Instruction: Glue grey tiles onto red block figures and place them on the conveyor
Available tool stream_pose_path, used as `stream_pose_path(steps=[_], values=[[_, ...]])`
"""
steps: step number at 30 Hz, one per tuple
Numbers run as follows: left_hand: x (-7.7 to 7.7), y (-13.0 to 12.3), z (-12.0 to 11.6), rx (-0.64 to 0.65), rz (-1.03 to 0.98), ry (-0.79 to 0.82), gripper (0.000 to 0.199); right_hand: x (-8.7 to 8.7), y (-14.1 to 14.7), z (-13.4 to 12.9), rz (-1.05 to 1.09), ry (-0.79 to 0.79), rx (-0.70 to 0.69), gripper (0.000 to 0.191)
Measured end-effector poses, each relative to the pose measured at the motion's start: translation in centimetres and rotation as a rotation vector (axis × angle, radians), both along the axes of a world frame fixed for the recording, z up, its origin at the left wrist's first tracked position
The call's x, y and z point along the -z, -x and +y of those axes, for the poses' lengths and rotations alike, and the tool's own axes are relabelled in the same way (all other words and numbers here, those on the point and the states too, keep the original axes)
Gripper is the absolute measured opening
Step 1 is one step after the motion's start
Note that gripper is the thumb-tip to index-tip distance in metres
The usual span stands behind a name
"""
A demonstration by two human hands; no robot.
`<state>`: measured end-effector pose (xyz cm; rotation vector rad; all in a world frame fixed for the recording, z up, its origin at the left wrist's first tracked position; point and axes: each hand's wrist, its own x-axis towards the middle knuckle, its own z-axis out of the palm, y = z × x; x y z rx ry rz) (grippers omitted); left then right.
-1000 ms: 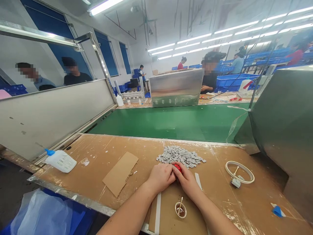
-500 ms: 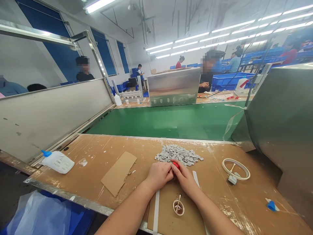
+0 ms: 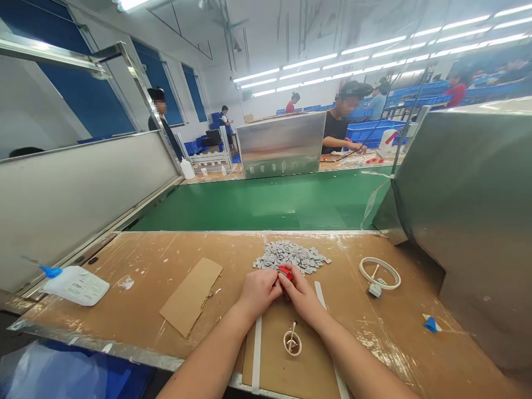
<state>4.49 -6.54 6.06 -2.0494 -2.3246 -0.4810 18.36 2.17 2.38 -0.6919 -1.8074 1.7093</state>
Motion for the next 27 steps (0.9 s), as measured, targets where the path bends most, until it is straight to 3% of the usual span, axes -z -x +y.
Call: stream_pose_path(steps=[10,16,20,23,25,27], values=[[0.1,0.4,0.0,0.000,-0.040,-0.040,0.019,-1.1,-0.2,-0.4,0.013,0.004,-0.020,0.063],[0.0,0.4,-0.2,-0.011,-0.098,-0.061,0.022,-1.9,-0.1,-0.4,0.060,0.099,-0.022,0.070],[-0.4,0.4,-0.2,0.044,-0.233,-0.093,0.029,-1.8,0.0,0.2,0.108,0.164,-0.006,0.077],[-0.6,0.4,-0.1,0.137,-0.368,-0.110,0.031,-1.8,0.0,0.6,0.160,0.180,0.048,0.069],[-0.4,0.6,-0.2,0.174,-0.474,-0.150,0.026,-2.0,-0.1,0.7,0.178,0.142,0.087,0.062],[-0.1,0.9,-0.2,0.131,-0.581,-0.240,0.018,-2.2,-0.3,0.6,0.184,0.055,0.115,0.059]])
